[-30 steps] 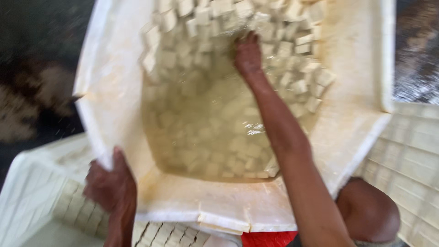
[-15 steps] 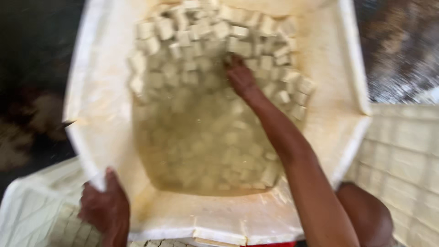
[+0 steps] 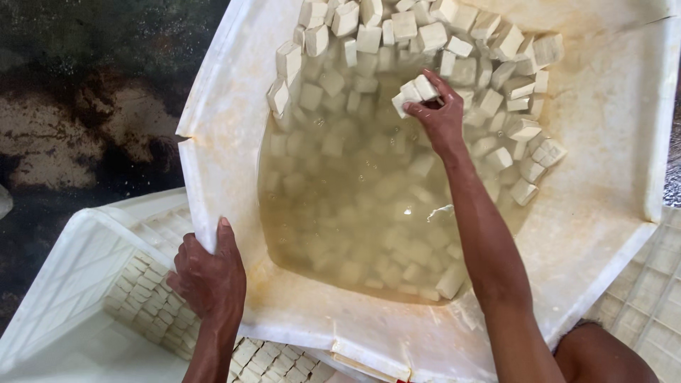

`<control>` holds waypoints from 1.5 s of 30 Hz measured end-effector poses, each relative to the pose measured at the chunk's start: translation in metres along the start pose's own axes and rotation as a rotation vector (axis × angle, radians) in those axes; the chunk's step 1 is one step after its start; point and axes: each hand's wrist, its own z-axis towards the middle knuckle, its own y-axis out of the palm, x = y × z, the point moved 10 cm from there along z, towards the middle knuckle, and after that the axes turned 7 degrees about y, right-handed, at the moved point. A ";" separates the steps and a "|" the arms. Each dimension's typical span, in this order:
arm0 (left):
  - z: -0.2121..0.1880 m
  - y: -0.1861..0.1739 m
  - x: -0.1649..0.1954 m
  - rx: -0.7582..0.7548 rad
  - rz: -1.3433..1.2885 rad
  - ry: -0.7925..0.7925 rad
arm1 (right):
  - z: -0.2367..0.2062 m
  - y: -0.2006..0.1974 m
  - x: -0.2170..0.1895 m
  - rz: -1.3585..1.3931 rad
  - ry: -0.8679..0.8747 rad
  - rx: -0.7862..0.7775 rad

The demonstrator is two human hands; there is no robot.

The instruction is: The person sits on the floor between large plastic tubs and transfers tofu blocks by hand from a tub of water into a slotted crate, arranging the blocks in rows. They repeatedly pick up blocks from the water, sometimes several at a time, and place them into the crate grid.

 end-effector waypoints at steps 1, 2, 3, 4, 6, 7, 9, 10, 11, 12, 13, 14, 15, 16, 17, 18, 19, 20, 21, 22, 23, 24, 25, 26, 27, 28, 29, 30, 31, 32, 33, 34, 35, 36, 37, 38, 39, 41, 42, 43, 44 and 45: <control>0.000 0.001 0.000 -0.010 0.005 -0.006 | -0.011 0.013 -0.011 -0.194 -0.171 0.005; 0.001 0.001 0.001 -0.009 0.005 0.004 | -0.022 0.021 -0.012 -0.327 -0.234 0.060; 0.002 0.000 0.002 0.001 0.000 0.015 | -0.032 0.031 -0.012 -0.460 -0.307 0.118; 0.002 -0.001 0.002 0.014 -0.008 0.021 | -0.041 0.041 -0.012 -0.592 -0.385 0.175; 0.004 -0.001 0.003 0.035 -0.026 0.032 | -0.046 0.065 0.004 -0.694 -0.401 0.145; 0.004 -0.001 0.004 0.034 -0.028 0.037 | -0.048 0.074 0.013 -0.747 -0.396 0.123; 0.005 0.003 0.000 -0.004 -0.030 0.000 | -0.050 0.079 0.023 -0.774 -0.434 0.168; 0.004 0.005 -0.002 -0.020 -0.036 -0.023 | -0.049 0.080 0.026 -0.789 -0.459 0.189; 0.004 0.006 -0.002 -0.027 -0.018 -0.027 | -0.046 0.081 0.031 -0.761 -0.454 0.157; 0.003 0.006 -0.002 -0.029 -0.004 -0.028 | -0.042 0.080 0.033 -0.732 -0.452 0.131; 0.004 0.006 -0.001 -0.025 0.008 -0.025 | -0.038 0.079 0.032 -0.702 -0.455 0.111; 0.004 0.005 0.000 -0.016 -0.005 -0.018 | -0.036 0.076 0.028 -0.739 -0.501 0.150; 0.004 0.004 0.001 -0.006 -0.015 -0.012 | -0.034 0.074 0.025 -0.772 -0.545 0.187; 0.005 0.004 0.001 0.000 -0.022 -0.010 | -0.033 0.072 0.020 -0.805 -0.585 0.221; 0.005 0.005 0.000 -0.013 -0.016 -0.019 | -0.030 0.071 0.017 -0.773 -0.592 0.211; 0.006 0.006 0.000 -0.026 -0.014 -0.030 | -0.029 0.071 0.013 -0.744 -0.601 0.200; 0.006 0.007 -0.001 -0.040 -0.014 -0.039 | -0.029 0.071 0.008 -0.718 -0.610 0.191; 0.006 0.008 -0.002 -0.049 -0.012 -0.047 | -0.025 0.061 0.009 -0.584 -0.503 0.216; 0.007 0.009 -0.002 -0.055 -0.009 -0.051 | -0.023 0.054 0.012 -0.448 -0.395 0.244; 0.007 0.009 -0.002 -0.061 -0.004 -0.053 | -0.022 0.048 0.016 -0.310 -0.286 0.273; 0.008 0.009 -0.001 -0.054 0.000 -0.050 | -0.026 0.046 0.015 -0.152 -0.249 0.297; 0.008 0.008 -0.001 -0.044 0.004 -0.052 | -0.028 0.047 0.013 0.008 -0.214 0.314; 0.009 0.007 -0.001 -0.031 0.007 -0.054 | -0.029 0.051 0.012 0.170 -0.180 0.327; 0.010 0.005 0.000 -0.012 0.000 -0.047 | -0.026 0.064 0.006 0.304 -0.184 0.281; 0.011 0.004 0.000 0.000 -0.004 -0.039 | -0.023 0.080 0.000 0.434 -0.179 0.234; 0.011 0.004 0.001 0.005 -0.007 -0.029 | -0.020 0.097 -0.005 0.561 -0.168 0.189; 0.012 0.006 0.000 -0.009 -0.002 -0.036 | -0.017 0.114 -0.013 0.559 -0.176 0.205; 0.012 0.008 -0.001 -0.018 -0.001 -0.042 | -0.009 0.133 -0.021 0.558 -0.190 0.220; 0.012 0.009 -0.002 -0.028 0.003 -0.051 | -0.001 0.153 -0.027 0.557 -0.200 0.233; 0.013 0.010 -0.003 -0.033 0.015 -0.064 | 0.005 0.172 -0.032 0.503 -0.200 0.254; 0.013 0.010 -0.004 -0.036 0.027 -0.074 | 0.012 0.190 -0.036 0.450 -0.202 0.277; 0.014 0.010 -0.004 -0.039 0.041 -0.080 | 0.015 0.203 -0.038 0.398 -0.202 0.303; 0.015 0.009 -0.002 -0.026 0.036 -0.070 | 0.017 0.214 -0.041 0.356 -0.241 0.316; 0.016 0.006 0.000 -0.013 0.033 -0.062 | 0.018 0.226 -0.045 0.315 -0.279 0.327; 0.017 0.005 0.001 -0.003 0.030 -0.053 | 0.017 0.235 -0.047 0.272 -0.314 0.339; 0.019 0.006 0.001 -0.020 0.009 -0.062 | 0.016 0.239 -0.049 0.253 -0.362 0.380; 0.020 0.007 0.000 -0.038 -0.012 -0.074 | 0.014 0.241 -0.051 0.232 -0.411 0.418; 0.021 0.008 -0.001 -0.050 -0.038 -0.080 | 0.011 0.243 -0.050 0.149 -0.442 0.499; 0.022 0.008 -0.001 -0.043 -0.040 -0.072 | 0.011 0.242 -0.048 0.088 -0.421 0.544; 0.022 0.008 -0.002 -0.040 -0.036 -0.069 | 0.011 0.241 -0.046 0.027 -0.392 0.584; 0.023 0.010 -0.003 -0.053 -0.035 -0.068 | 0.016 0.242 -0.041 0.132 -0.361 0.531; 0.024 0.012 -0.004 -0.067 -0.040 -0.070 | 0.019 0.243 -0.036 0.230 -0.333 0.475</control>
